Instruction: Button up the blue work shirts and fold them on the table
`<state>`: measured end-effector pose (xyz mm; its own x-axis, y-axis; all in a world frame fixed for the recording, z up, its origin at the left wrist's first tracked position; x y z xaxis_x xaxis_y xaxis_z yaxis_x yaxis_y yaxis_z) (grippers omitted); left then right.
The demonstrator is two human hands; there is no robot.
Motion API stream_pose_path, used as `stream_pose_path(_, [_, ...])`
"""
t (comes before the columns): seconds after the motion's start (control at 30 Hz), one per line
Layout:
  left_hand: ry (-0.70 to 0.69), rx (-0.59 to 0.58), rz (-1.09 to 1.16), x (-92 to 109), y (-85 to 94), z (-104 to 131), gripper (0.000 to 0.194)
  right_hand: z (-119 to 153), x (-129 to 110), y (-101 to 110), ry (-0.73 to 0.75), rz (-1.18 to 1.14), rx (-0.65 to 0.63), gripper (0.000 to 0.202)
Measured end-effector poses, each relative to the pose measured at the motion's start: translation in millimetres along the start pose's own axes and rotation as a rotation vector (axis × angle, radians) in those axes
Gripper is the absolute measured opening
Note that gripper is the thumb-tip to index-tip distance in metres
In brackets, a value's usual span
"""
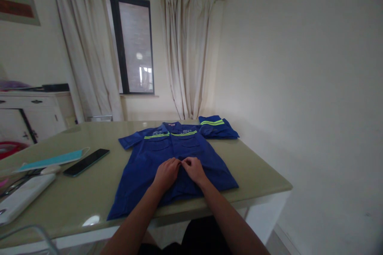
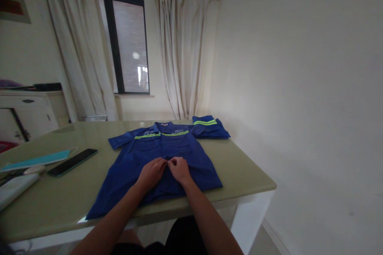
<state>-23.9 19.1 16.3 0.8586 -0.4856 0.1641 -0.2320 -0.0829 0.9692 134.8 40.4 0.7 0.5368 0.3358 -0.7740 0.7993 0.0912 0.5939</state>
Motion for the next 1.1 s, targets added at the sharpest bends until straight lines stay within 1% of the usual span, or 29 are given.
stream_pose_path(0.13, [0.022,0.004,0.134,-4.5,-3.7,-1.2,0.028,-0.6,-1.3,-1.4,-0.001,-0.002,-0.017,0.015])
stream_pose_path(0.2, [0.043,0.015,0.224,-10.5,-6.8,-2.8,0.032,1.5,-3.2,-1.0,0.009,0.041,-0.021,0.018])
stream_pose_path(0.3, [0.126,0.067,0.270,-22.8,-11.6,-3.1,0.041,12.7,-5.9,1.4,0.055,0.211,-0.038,0.038])
stream_pose_path(0.37, [0.193,0.065,0.199,-29.9,-14.6,0.4,0.046,26.0,-7.1,2.9,0.067,0.345,-0.138,0.052])
stream_pose_path(0.43, [0.227,-0.015,0.092,-33.6,-17.3,6.8,0.049,41.4,-9.2,4.8,0.069,0.437,-0.274,0.060])
stream_pose_path(0.47, [0.231,-0.069,0.045,-34.2,-18.1,10.8,0.050,48.6,-11.3,6.3,0.081,0.470,-0.320,0.063])
stream_pose_path(0.53, [0.210,-0.162,-0.014,-33.3,-17.9,18.8,0.051,58.8,-18.1,11.0,0.115,0.526,-0.347,0.063])
stream_pose_path(0.6, [0.137,-0.223,-0.033,-30.9,-15.3,25.3,0.053,60.8,-27.2,17.4,0.116,0.572,-0.320,0.055])
stream_pose_path(0.67, [0.020,-0.262,-0.030,-28.1,-11.2,29.1,0.054,53.9,-37.1,23.5,0.069,0.592,-0.261,0.049])
stream_pose_path(0.73, [-0.078,-0.276,-0.029,-25.0,-6.9,30.5,0.055,40.5,-46.2,26.5,0.001,0.589,-0.172,0.044])
stream_pose_path(0.77, [-0.100,-0.275,-0.036,-23.2,-5.1,30.7,0.055,32.4,-50.2,26.0,-0.030,0.588,-0.128,0.041])
stream_pose_path(0.83, [-0.089,-0.265,-0.066,-18.8,-2.3,30.9,0.053,15.6,-56.3,20.6,-0.087,0.599,-0.081,0.039])
stream_pose_path(0.9, [-0.039,-0.242,-0.106,-13.2,-0.8,32.1,0.051,0.0,-59.9,11.7,-0.141,0.624,-0.090,0.044])
stream_pose_path(0.97, [-0.004,-0.227,-0.122,-7.4,-0.1,35.3,0.049,-12.7,-61.1,3.0,-0.183,0.658,-0.134,0.047])
stream_pose_path(1.03, [-0.009,-0.229,-0.113,-2.8,0.3,40.1,0.047,-21.3,-60.2,-2.4,-0.214,0.682,-0.189,0.048])
stream_pose_path(1.1, [-0.045,-0.238,-0.097,-0.2,0.4,46.0,0.044,-25.6,-57.9,-4.0,-0.236,0.673,-0.234,0.049])
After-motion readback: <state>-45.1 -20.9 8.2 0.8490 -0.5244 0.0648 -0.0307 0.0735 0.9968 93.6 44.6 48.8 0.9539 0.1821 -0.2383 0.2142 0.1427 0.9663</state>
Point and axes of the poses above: each hand's wrist, its own z-axis away from the middle knuckle, its own y-axis out of the back of the hand, x = y × z, the point moved 1 cm from there along -z, towards the middle knuckle, and after that the axes turned 13 degrees about -x, right-handed, at the moved point
